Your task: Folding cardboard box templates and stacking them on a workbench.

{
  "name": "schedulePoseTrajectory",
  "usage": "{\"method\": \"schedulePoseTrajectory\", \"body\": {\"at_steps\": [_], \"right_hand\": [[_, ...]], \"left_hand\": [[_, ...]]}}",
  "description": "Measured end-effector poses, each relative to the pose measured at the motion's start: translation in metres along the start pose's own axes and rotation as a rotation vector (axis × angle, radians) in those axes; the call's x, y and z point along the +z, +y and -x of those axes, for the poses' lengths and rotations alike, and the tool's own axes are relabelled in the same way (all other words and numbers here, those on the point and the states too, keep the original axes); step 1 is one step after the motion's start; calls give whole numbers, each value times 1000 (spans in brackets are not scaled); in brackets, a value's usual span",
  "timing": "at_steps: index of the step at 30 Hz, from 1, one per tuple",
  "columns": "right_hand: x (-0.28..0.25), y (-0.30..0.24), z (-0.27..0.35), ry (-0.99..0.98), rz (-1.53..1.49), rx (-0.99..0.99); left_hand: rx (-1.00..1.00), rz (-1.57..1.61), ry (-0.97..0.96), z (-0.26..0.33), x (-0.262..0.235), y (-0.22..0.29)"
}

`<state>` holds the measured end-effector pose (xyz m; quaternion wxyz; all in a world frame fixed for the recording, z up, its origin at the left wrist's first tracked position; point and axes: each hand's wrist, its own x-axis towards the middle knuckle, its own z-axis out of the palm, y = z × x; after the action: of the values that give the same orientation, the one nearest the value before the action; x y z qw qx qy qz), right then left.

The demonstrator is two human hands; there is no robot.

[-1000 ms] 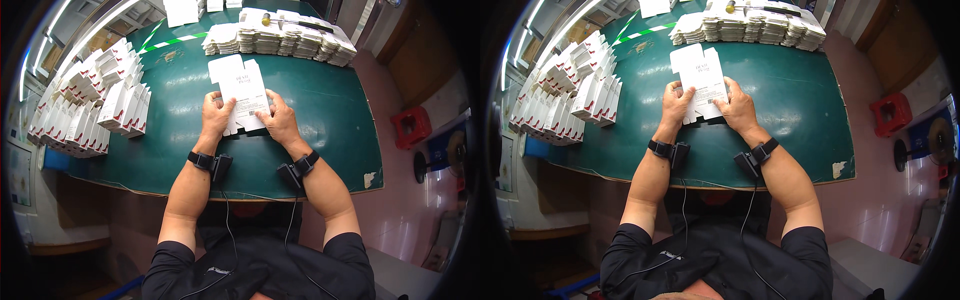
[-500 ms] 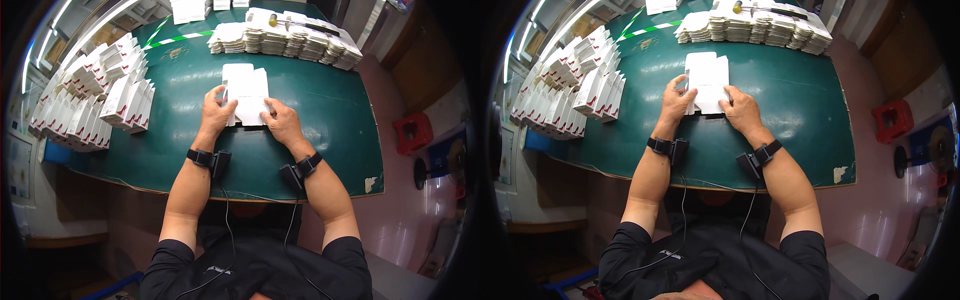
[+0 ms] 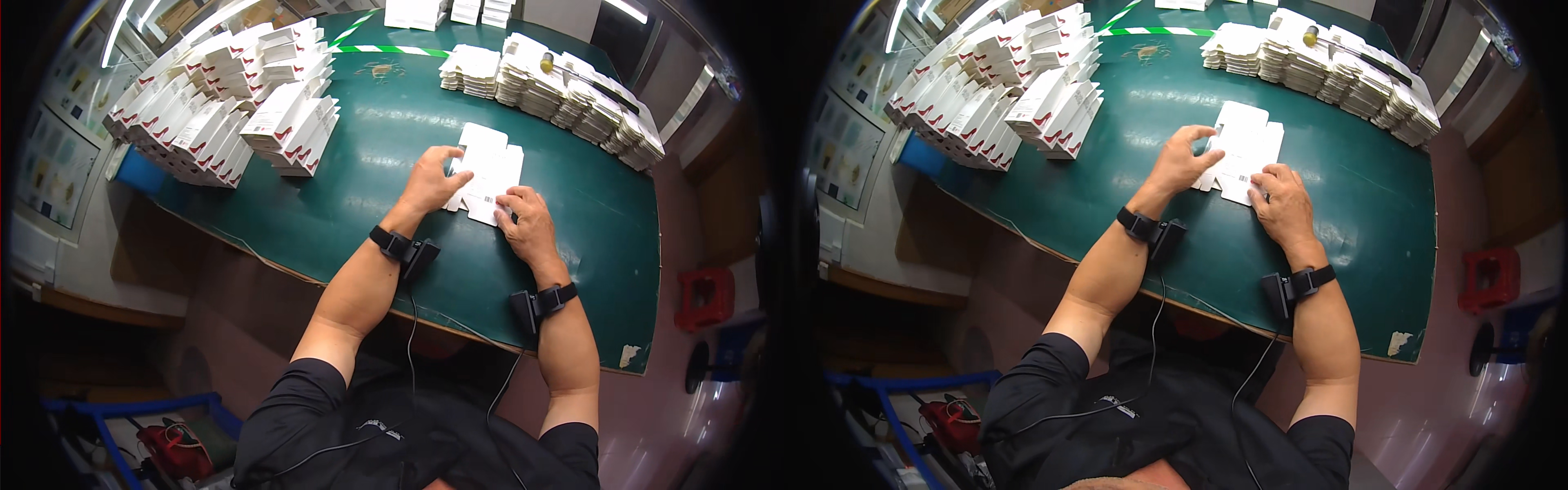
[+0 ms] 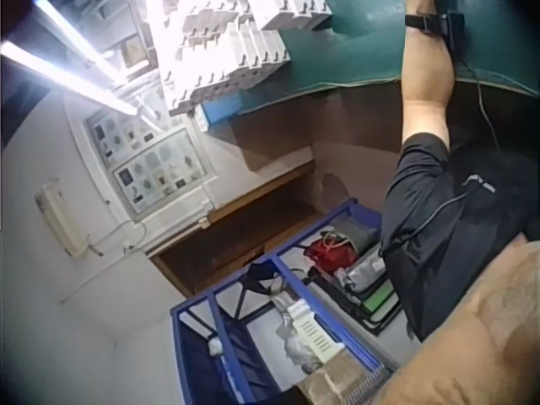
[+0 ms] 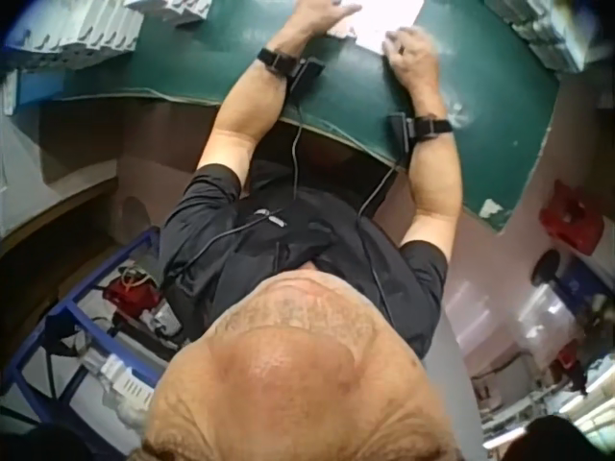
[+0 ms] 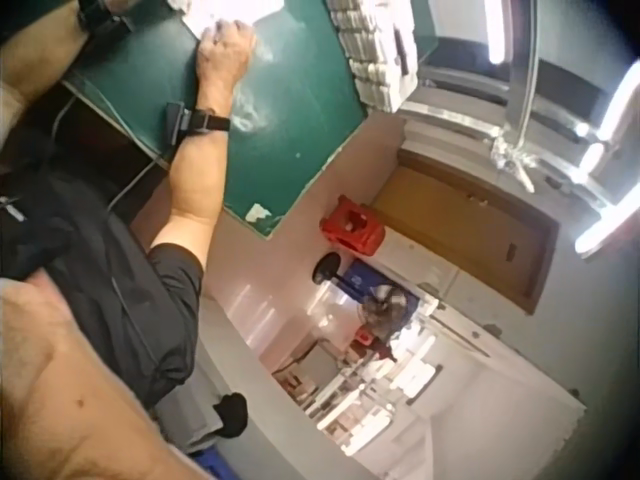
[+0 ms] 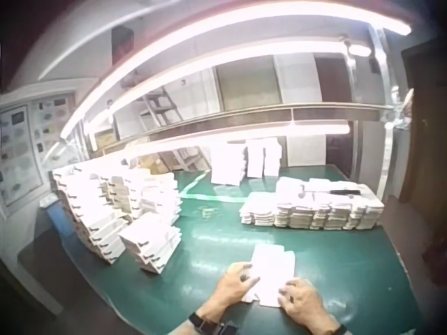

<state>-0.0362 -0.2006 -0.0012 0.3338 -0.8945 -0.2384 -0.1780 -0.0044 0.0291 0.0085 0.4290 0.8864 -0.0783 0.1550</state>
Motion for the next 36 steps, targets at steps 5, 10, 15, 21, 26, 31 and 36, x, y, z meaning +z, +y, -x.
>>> {"method": "schedulePoseTrajectory", "body": {"at_steps": [5,10,15,21,26,31,36], "right_hand": [[-1,-2,-1,-69,24,36],[-2,1,0,-46,36,30],[2,-3,-3,-41,14,34],[-2,-3,-2,-43,-10,63],[-2,-4,-1,-34,-10,61],[-3,-7,-2,-3,-40,27],[-1,-8,-4,40,-32,3]], "left_hand": [[42,105,262,-9,-76,19],[69,-246,468,-14,-167,4],[-39,-607,550,-10,-263,-34],[-329,-720,311,-15,-288,-44],[-370,-616,313,-15,-293,-56],[-356,-602,321,-13,-303,-62],[-195,-165,480,-3,-291,-41]]}}
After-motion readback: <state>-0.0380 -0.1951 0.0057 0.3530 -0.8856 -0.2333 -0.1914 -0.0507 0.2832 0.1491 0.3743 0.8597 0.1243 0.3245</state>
